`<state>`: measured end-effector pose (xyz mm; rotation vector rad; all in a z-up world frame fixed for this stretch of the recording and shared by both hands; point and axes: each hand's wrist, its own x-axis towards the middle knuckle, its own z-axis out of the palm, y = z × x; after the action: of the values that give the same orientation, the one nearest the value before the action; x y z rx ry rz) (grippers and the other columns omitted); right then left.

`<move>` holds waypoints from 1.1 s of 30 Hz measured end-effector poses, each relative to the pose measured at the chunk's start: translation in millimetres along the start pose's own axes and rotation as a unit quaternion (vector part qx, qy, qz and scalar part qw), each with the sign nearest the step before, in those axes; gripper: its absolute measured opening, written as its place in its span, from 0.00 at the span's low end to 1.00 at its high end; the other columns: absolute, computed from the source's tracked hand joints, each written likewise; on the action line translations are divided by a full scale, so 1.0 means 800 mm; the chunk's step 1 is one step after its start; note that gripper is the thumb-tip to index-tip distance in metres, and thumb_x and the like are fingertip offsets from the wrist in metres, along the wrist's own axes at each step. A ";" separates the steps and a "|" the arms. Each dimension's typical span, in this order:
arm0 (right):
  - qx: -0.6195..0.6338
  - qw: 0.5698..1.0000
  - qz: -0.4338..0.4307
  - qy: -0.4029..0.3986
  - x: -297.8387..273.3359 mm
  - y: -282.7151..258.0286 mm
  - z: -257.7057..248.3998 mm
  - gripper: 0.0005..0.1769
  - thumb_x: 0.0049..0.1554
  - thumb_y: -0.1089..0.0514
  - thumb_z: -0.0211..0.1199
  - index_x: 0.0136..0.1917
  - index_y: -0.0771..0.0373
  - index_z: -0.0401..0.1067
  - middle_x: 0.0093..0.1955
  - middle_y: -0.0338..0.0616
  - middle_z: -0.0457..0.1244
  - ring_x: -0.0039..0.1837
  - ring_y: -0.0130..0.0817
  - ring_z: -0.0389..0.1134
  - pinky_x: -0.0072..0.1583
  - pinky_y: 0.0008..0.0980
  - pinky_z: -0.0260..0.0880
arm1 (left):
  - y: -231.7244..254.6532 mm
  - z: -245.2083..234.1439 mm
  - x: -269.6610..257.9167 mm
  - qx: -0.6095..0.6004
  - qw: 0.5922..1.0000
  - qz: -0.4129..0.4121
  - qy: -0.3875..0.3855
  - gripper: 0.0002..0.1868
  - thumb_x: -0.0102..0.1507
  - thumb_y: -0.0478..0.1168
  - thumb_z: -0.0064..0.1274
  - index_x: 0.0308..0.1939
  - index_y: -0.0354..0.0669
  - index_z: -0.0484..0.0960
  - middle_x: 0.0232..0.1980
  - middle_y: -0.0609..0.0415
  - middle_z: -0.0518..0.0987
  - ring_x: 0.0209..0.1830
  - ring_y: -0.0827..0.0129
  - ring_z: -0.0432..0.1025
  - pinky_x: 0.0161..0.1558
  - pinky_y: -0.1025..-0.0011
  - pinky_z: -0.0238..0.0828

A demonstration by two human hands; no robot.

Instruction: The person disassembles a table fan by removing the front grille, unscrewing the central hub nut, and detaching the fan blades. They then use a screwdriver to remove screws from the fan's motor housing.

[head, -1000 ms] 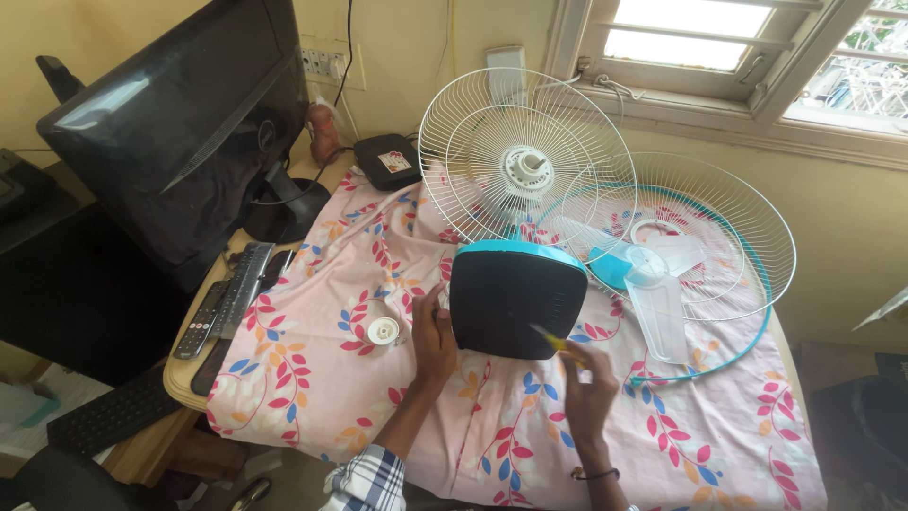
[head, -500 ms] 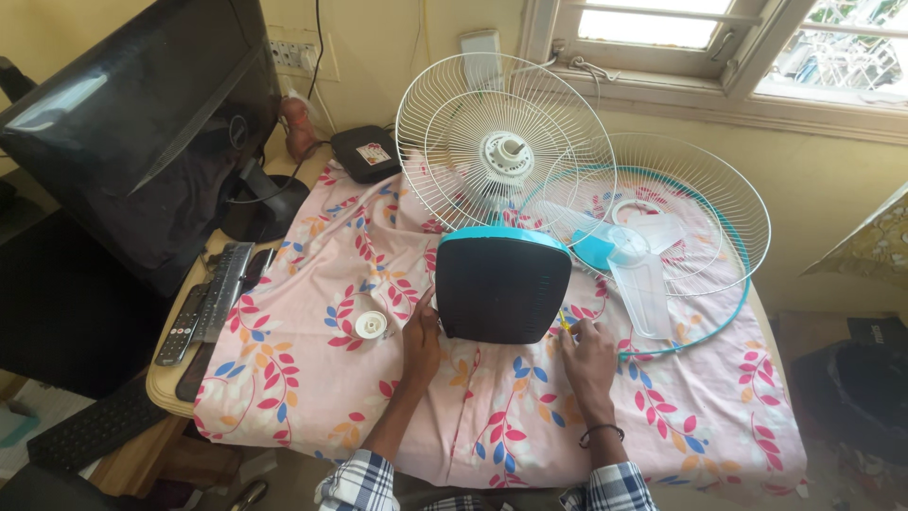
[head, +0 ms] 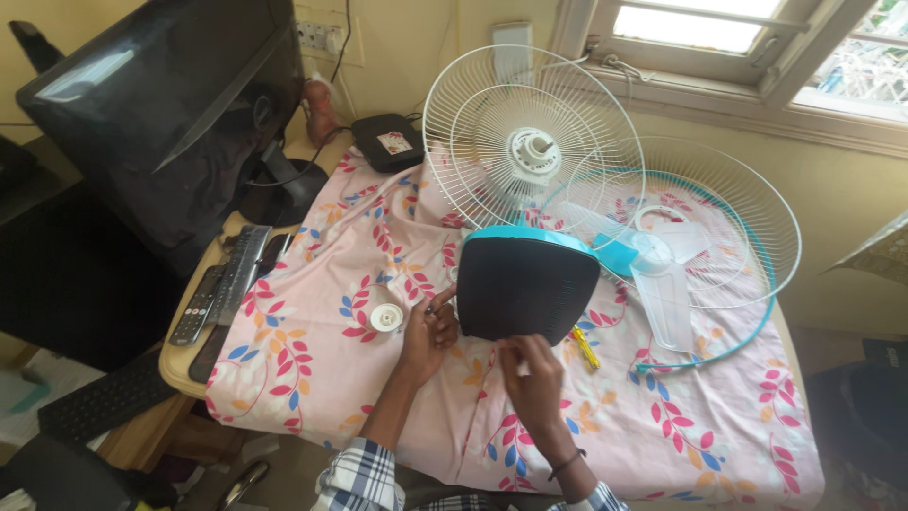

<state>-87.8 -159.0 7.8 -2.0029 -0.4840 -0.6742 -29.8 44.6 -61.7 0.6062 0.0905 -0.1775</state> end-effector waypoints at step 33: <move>0.178 0.979 0.092 -0.049 0.035 0.030 0.092 0.08 0.58 0.66 0.67 0.52 0.68 0.78 0.40 0.41 0.67 0.37 0.21 0.65 0.38 0.24 0.65 | -0.014 -0.011 -0.007 0.144 0.986 0.085 -0.010 0.29 0.73 0.56 0.41 0.71 0.43 0.71 0.33 0.63 0.69 0.24 0.82 0.59 0.26 0.81 0.54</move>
<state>-32.9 -104.7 -21.0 -1.7203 -0.4366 -0.3465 -37.4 41.1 -74.4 0.8969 -0.0082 -0.0301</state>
